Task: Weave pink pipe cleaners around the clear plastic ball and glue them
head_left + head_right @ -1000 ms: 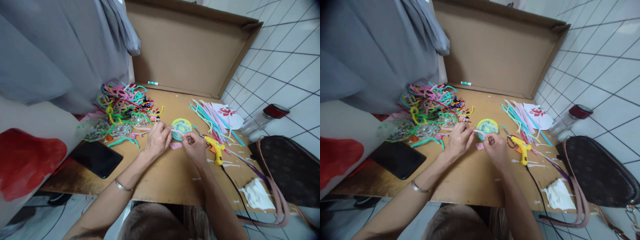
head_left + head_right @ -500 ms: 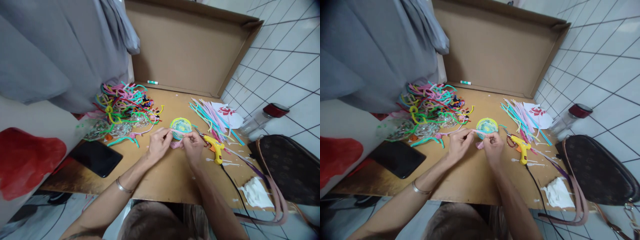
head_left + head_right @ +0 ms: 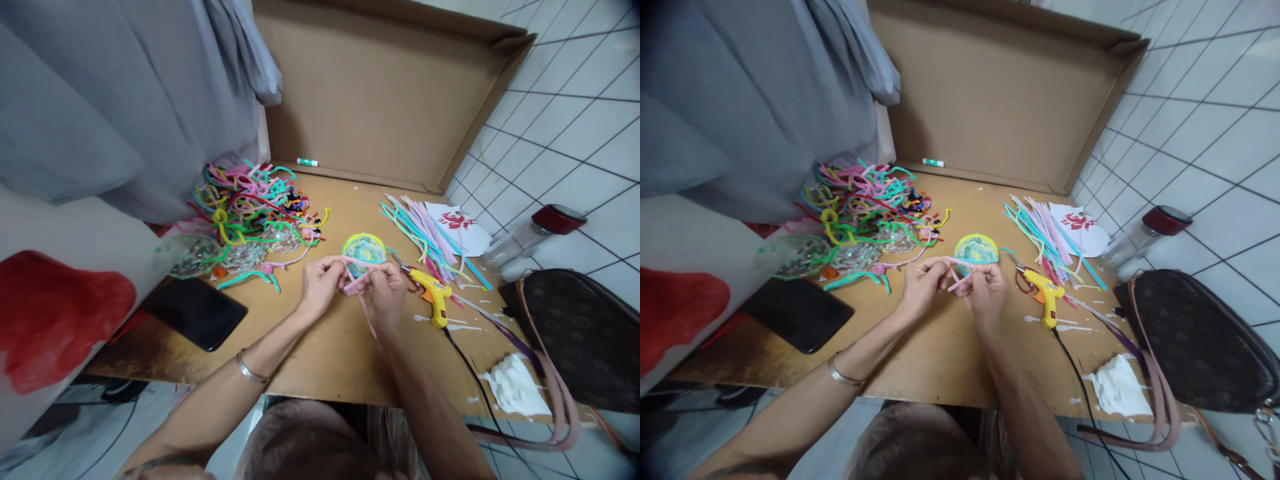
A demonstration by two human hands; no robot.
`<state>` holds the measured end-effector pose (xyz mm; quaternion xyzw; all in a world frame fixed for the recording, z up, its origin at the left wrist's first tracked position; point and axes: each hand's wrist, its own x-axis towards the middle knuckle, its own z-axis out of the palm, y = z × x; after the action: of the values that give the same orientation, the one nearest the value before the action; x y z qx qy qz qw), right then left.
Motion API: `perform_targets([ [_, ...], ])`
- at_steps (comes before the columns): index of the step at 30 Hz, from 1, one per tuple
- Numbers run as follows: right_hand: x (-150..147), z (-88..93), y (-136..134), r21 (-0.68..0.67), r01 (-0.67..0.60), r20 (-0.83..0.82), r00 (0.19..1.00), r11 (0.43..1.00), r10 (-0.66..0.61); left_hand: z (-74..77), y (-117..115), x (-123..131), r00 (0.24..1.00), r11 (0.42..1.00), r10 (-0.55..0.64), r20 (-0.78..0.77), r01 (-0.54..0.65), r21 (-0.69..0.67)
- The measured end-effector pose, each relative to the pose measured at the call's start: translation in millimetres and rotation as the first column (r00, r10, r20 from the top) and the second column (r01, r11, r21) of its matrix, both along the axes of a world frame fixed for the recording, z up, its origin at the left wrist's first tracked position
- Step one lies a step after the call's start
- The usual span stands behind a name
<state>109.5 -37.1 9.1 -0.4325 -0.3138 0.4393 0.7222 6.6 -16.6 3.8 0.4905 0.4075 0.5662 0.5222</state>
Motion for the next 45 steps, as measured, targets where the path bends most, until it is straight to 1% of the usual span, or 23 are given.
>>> perform_targets([
  [6,1.5,-0.5,1.1,-0.011,0.033,-0.01,0.999,0.999,-0.033,-2.2,-0.5,1.6,1.0,1.0,-0.001,0.025,0.001,-0.017],
  [11,1.4,0.1,0.6,0.0,0.038,0.002,0.999,0.999,-0.038,-5.2,1.0,2.4,0.999,0.999,0.029,0.033,-0.029,-0.018],
  [18,2.6,1.6,1.2,-0.005,0.064,-0.013,0.998,0.998,-0.064,0.3,-0.9,3.7,0.998,0.998,0.034,0.046,-0.032,-0.052],
  [22,3.6,4.8,3.3,-0.021,0.065,-0.063,0.996,0.998,-0.066,-0.6,-2.2,4.5,0.999,0.998,0.011,0.041,-0.009,-0.06],
  [27,3.6,6.6,4.4,-0.04,0.097,-0.109,0.989,0.994,-0.101,-3.5,-2.5,5.4,0.999,0.998,-0.025,0.044,0.028,-0.063],
  [37,5.8,1.6,6.1,-0.011,0.142,-0.062,0.988,0.99,-0.143,-4.3,-3.7,7.4,0.998,0.997,-0.036,0.055,0.04,-0.071],
  [45,5.3,1.0,7.6,-0.027,0.156,-0.069,0.985,0.987,-0.158,-4.2,-4.1,7.4,0.998,0.998,-0.045,0.043,0.047,-0.042],
])
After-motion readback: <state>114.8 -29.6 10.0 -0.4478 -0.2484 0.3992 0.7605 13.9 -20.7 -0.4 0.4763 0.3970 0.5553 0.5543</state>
